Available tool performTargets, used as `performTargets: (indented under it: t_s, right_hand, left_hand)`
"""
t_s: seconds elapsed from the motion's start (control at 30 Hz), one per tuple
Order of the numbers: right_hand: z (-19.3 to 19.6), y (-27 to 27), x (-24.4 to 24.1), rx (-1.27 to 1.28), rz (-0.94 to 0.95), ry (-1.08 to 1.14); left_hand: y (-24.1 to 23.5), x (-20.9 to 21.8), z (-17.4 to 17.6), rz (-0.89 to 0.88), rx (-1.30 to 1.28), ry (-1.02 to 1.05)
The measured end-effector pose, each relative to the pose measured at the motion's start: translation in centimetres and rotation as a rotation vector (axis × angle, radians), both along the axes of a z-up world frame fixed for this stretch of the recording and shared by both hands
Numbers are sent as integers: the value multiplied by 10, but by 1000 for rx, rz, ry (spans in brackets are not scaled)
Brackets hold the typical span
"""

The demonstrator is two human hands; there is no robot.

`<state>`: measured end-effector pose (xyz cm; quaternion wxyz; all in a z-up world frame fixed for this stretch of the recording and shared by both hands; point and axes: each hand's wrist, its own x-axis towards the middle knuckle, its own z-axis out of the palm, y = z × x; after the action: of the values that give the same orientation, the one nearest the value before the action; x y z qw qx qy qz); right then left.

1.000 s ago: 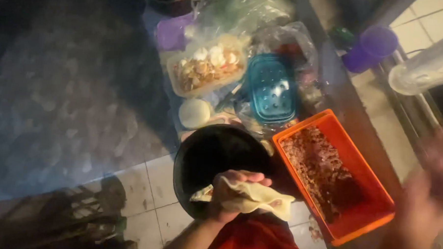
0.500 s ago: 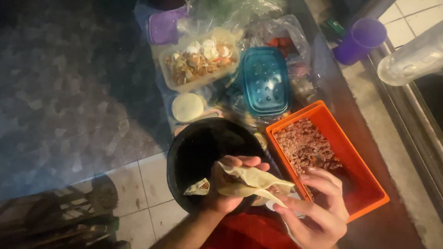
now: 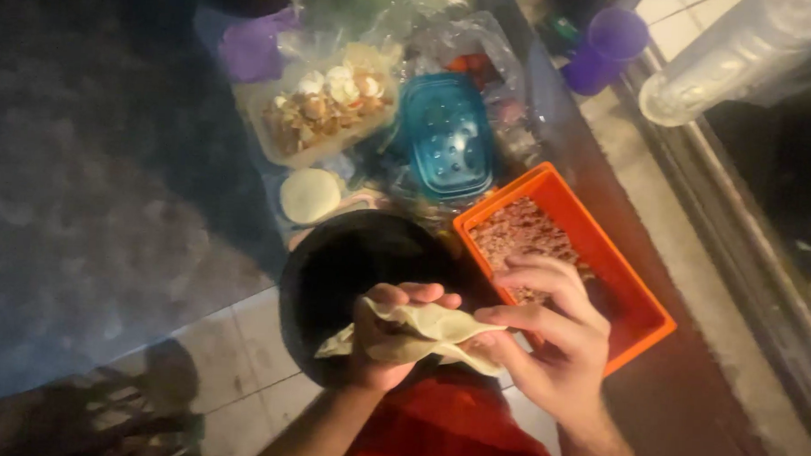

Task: The person scoops a meat mixture from an orange container onto a tortilla using a spoon. They then fold the tortilla into a taco shape by hand and place it into a black bowl.

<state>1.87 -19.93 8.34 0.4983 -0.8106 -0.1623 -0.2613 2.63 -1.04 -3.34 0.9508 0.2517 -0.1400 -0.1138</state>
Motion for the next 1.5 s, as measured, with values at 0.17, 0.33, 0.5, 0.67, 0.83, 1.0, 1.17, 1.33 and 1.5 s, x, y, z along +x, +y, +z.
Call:
performTargets:
  t_s: [0.17,0.33,0.5,0.67,0.83,1.0,1.17,1.33,1.5]
  right_hand:
    - [-10,-11,-13,43,-2,62]
    - [-21,-20,-26,21,120,152]
    - [-19,0,-23,103,38,-3]
    - [-19,10,-23,217,-10,-55]
    - [-22,11,-25,212,-67,-80]
    - [-26,9,-28,211,-31,-61]
    - [-35,5,-32,193,-76,-65]
    - [-25,4,-29,132,-70,-47]
    - [-17,9,-25,176,-71,-44]
  left_hand:
    - [-1,-2,6,-4,65,-16]
    - [-3,-3,8,-21,55,-79]
    - [-4,-5,7,-88,-9,-126]
    - [1,-8,3,-75,3,-18]
    - [1,-8,1,-78,-13,-10]
    - [-2,-4,8,-81,-17,-104]
    - [-2,-2,10,-78,4,-170]
    - [-4,-2,16,-115,-38,-155]
    - [-1,-8,3,-94,-11,-87]
